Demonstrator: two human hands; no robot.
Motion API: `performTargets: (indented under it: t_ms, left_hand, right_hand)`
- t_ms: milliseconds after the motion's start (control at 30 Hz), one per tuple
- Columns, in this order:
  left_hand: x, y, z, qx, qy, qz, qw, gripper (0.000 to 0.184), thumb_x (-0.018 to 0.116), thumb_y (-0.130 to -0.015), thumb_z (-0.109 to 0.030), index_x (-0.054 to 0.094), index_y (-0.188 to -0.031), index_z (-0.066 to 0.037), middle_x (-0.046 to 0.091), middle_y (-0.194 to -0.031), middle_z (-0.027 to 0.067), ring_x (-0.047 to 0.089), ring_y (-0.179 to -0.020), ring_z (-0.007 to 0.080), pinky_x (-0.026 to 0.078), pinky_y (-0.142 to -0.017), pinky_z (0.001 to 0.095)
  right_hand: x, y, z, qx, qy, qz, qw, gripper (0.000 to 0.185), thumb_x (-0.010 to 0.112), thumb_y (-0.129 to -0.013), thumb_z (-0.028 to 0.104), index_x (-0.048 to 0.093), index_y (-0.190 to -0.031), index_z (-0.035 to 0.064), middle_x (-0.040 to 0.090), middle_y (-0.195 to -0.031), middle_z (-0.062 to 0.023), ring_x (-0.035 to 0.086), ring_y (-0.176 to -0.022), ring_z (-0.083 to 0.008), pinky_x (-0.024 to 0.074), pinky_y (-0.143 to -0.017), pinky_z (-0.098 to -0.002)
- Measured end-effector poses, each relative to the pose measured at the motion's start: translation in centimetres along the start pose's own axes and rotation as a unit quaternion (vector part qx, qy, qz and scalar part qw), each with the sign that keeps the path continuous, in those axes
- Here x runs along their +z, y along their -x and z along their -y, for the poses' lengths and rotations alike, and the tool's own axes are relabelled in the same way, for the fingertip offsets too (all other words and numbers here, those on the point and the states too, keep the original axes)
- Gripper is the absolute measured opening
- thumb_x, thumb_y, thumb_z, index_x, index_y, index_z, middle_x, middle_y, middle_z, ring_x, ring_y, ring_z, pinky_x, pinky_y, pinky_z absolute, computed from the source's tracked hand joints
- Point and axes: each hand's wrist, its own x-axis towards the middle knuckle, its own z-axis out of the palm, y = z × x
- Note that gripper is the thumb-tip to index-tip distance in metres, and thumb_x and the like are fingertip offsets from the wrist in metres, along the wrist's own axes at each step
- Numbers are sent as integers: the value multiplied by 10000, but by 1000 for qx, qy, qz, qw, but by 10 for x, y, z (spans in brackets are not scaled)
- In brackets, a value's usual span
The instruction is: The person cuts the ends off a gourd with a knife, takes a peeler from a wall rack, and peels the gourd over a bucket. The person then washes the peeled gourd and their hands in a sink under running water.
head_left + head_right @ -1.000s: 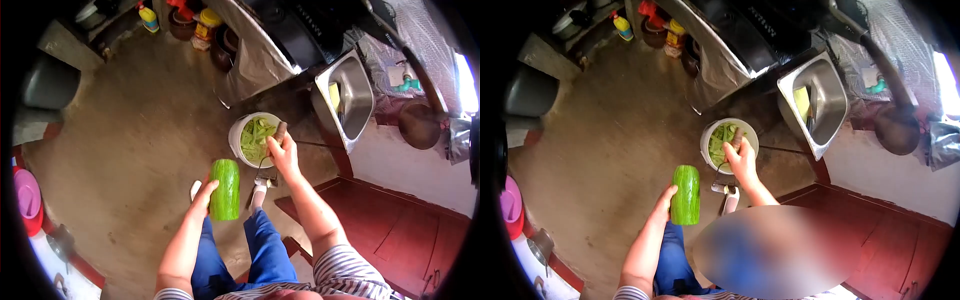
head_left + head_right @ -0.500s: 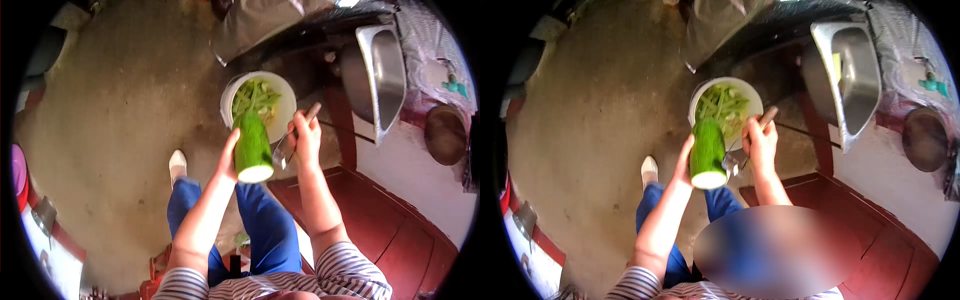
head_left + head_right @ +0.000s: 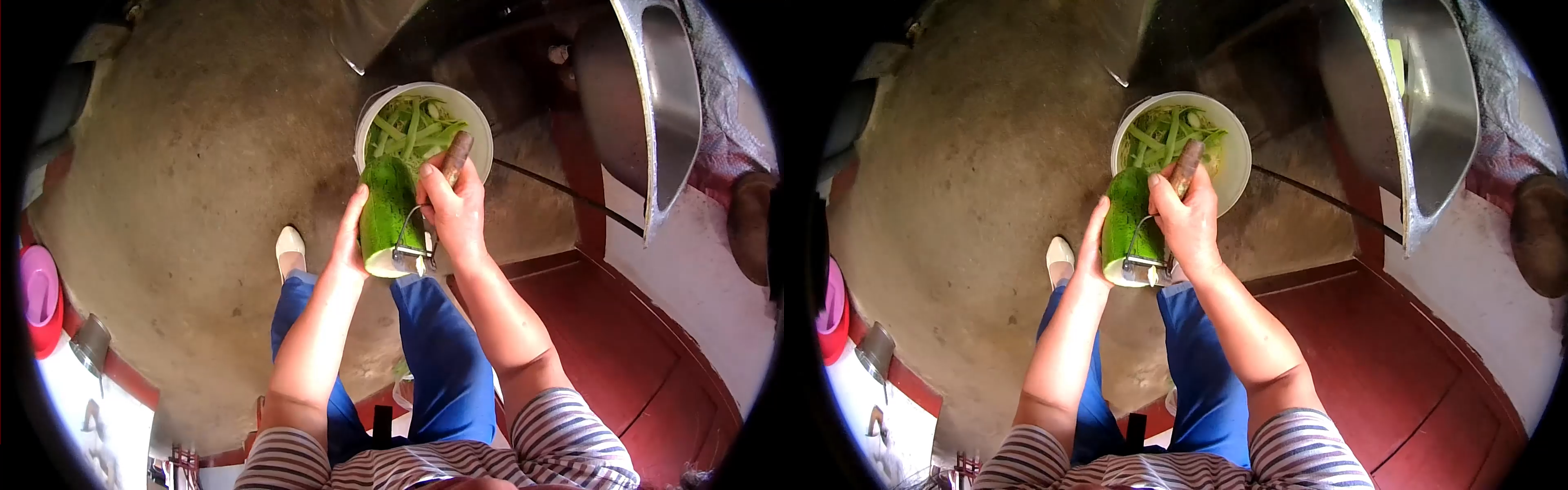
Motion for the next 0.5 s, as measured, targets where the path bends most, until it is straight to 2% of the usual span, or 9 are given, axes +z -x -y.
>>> performTargets:
  t_ms: [133,233,300,433,500]
  left_hand:
    - [0,3,-2,-11,11,20,1000,520,424,-906,-451,454,-1263,-74,561,-1171,104,582,-996,227,493,-847,392]
    - [5,8,3,-7,-1,11,1000,523,421,-907,-451,448,-1267,-73,560,-1169,110,579,-1001,232,490,-850,398]
    - [4,12,7,11,7,-8,1000,534,417,-906,-457,437,-1274,-71,556,-1172,119,575,-1007,241,486,-858,409]
    - [2,25,10,-14,-1,-17,1000,549,405,-908,-465,422,-1285,-67,546,-1185,125,567,-1022,253,480,-868,419]
    - [0,33,11,-32,16,11,999,548,396,-910,-465,415,-1294,-75,536,-1200,125,557,-1045,264,474,-880,426]
  right_hand:
    - [-3,-2,2,68,-70,13,995,143,572,-846,133,461,-864,44,493,-601,-3,423,-477,-61,335,-420,-206]
    - [-2,2,-2,50,-66,4,997,135,566,-845,123,459,-855,41,489,-597,-5,421,-479,-62,330,-421,-208]
    - [0,5,-3,-3,-54,-25,998,133,562,-844,118,458,-846,35,488,-595,-6,421,-478,-66,331,-426,-212]
    - [-1,4,-19,25,-82,-28,996,140,562,-840,120,457,-829,27,493,-589,-13,427,-477,-73,342,-436,-222]
    - [0,2,-27,20,-69,-51,996,145,562,-841,126,457,-828,27,495,-587,-16,430,-479,-75,341,-434,-225]
